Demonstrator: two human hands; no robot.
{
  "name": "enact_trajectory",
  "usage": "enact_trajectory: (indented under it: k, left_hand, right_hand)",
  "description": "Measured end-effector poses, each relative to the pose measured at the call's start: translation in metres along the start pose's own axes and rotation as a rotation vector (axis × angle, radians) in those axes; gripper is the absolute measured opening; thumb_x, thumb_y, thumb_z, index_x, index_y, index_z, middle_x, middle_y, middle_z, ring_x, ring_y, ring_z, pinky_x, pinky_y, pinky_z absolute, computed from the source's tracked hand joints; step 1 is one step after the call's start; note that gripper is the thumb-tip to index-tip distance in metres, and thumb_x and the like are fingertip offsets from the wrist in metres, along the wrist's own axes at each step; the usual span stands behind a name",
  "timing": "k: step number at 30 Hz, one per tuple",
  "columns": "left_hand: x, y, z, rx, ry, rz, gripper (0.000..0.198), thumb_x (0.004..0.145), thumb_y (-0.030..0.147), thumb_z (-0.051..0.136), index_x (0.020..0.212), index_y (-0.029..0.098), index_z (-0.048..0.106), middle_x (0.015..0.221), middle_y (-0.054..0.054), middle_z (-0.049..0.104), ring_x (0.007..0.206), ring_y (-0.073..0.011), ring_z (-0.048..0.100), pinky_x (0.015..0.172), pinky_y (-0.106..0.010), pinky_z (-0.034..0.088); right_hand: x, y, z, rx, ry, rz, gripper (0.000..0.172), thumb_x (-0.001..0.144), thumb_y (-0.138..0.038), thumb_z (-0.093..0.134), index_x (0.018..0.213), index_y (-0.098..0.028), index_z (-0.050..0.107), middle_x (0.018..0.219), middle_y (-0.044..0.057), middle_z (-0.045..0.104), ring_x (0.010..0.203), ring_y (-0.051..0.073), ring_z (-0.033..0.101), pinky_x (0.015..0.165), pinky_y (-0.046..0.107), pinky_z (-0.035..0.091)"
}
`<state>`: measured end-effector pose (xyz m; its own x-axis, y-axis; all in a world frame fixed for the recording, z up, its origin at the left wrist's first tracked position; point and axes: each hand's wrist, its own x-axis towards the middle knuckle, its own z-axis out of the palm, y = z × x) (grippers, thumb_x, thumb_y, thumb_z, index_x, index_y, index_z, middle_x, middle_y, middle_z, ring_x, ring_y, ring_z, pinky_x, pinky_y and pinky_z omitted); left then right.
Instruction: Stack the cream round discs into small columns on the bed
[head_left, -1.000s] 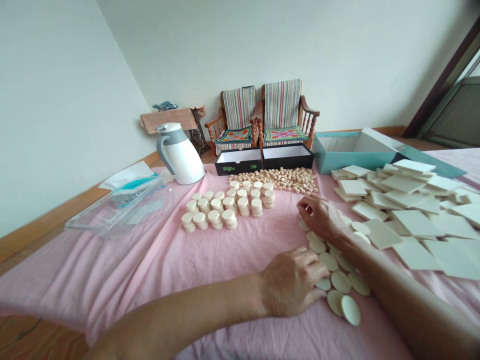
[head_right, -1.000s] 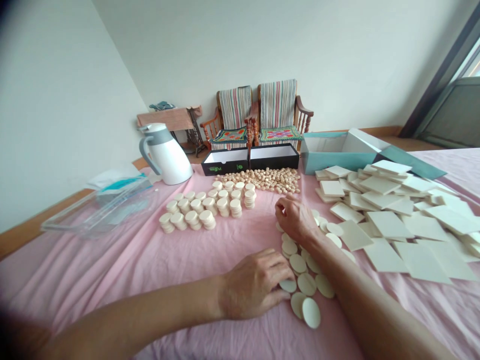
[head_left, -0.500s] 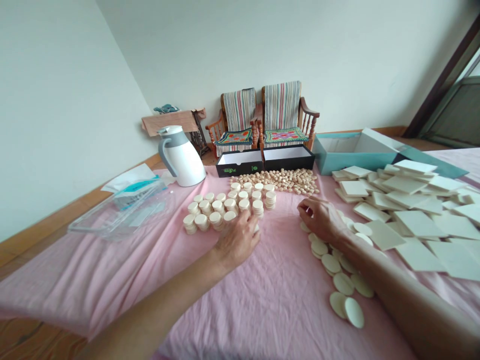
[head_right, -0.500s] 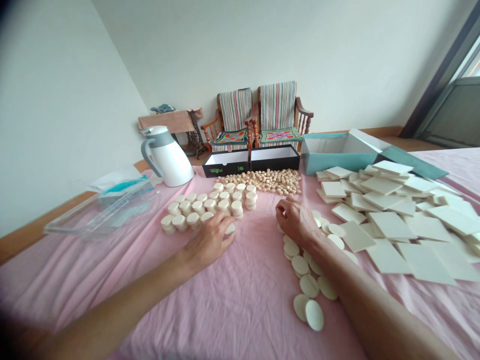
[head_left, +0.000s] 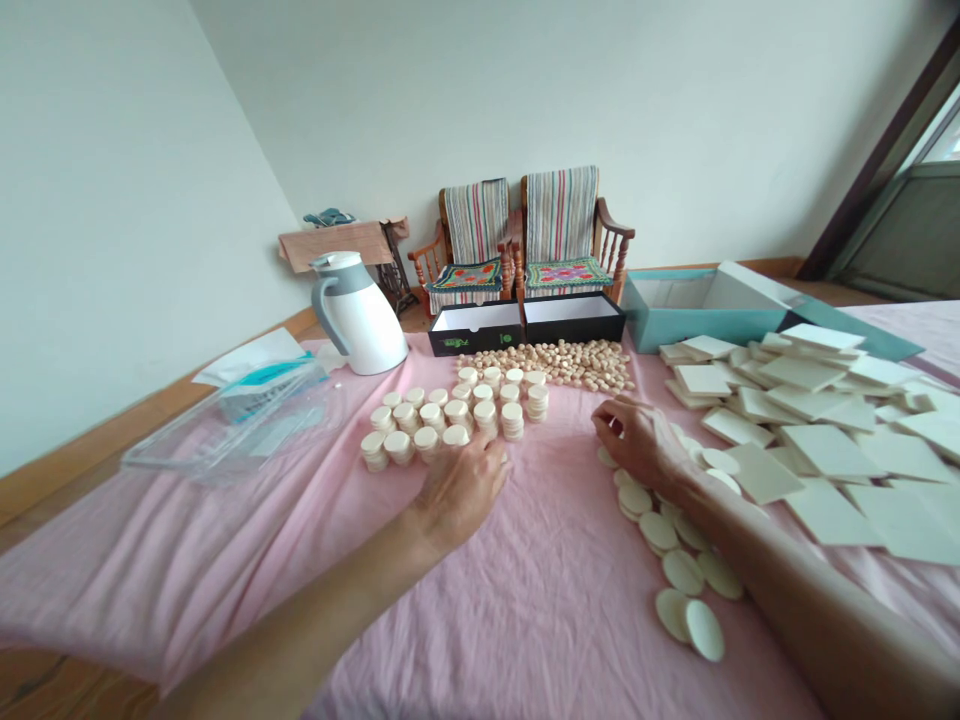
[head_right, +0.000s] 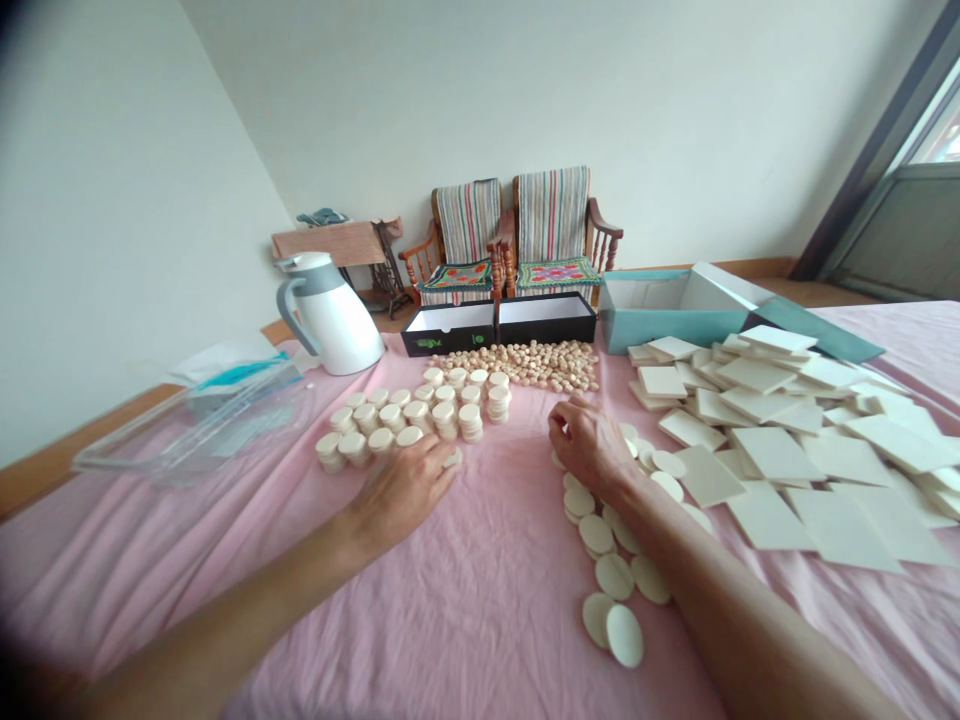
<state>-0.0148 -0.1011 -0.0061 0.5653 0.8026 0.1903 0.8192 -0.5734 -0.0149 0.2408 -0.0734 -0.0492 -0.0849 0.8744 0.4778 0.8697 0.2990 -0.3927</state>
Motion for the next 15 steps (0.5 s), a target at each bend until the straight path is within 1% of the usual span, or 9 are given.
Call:
enact_trajectory:
  k: [2,4,7,11,15]
  left_hand:
    - [-0.005,-0.003,-0.004,-0.014,-0.044,0.020,0.024,0.091,0.016,0.034,0.093,0.019,0.058,0.094,-0.005,0.057,0.077,-0.0163,0.056,0.067,-0.027,0.045]
    - [-0.008,-0.005,-0.005,-0.043,-0.066,0.030,0.028,0.091,0.014,0.032,0.098,0.020,0.058,0.100,-0.005,0.057,0.077,-0.0158,0.056,0.068,-0.027,0.045]
    - [-0.008,-0.008,-0.003,-0.140,-0.085,0.058,0.027,0.093,0.018,0.033,0.104,0.021,0.057,0.106,-0.005,0.057,0.084,-0.0166,0.057,0.075,-0.027,0.045]
    - [-0.005,-0.009,0.002,-0.221,-0.122,0.040,0.025,0.092,0.021,0.035,0.104,0.022,0.058,0.101,-0.004,0.059,0.085,-0.0180,0.057,0.076,-0.028,0.045]
    - [0.000,-0.008,0.006,-0.229,-0.094,0.025,0.024,0.092,0.019,0.036,0.100,0.021,0.059,0.100,-0.005,0.058,0.084,-0.0188,0.057,0.077,-0.030,0.044]
  right_hand:
    - [0.000,0.000,0.000,0.002,0.000,-0.002,0.016,0.079,-0.019,0.045,0.072,-0.018,0.059,0.070,0.002,0.057,0.059,0.011,0.050,0.057,0.023,0.034]
    - [0.000,-0.001,0.000,-0.002,-0.003,-0.010,0.015,0.078,-0.018,0.046,0.070,-0.018,0.058,0.069,0.001,0.056,0.058,0.011,0.050,0.057,0.022,0.034]
    - [0.000,-0.001,-0.001,-0.002,-0.004,-0.013,0.015,0.077,-0.018,0.046,0.067,-0.018,0.056,0.068,0.001,0.055,0.058,0.011,0.050,0.056,0.022,0.034]
    - [0.000,0.001,0.001,0.013,0.002,-0.009,0.015,0.078,-0.018,0.045,0.071,-0.018,0.058,0.068,0.001,0.056,0.057,0.011,0.050,0.057,0.023,0.034]
    - [0.000,0.003,0.003,0.010,0.006,-0.016,0.014,0.078,-0.018,0.046,0.071,-0.018,0.059,0.068,0.001,0.056,0.057,0.011,0.050,0.057,0.022,0.035]
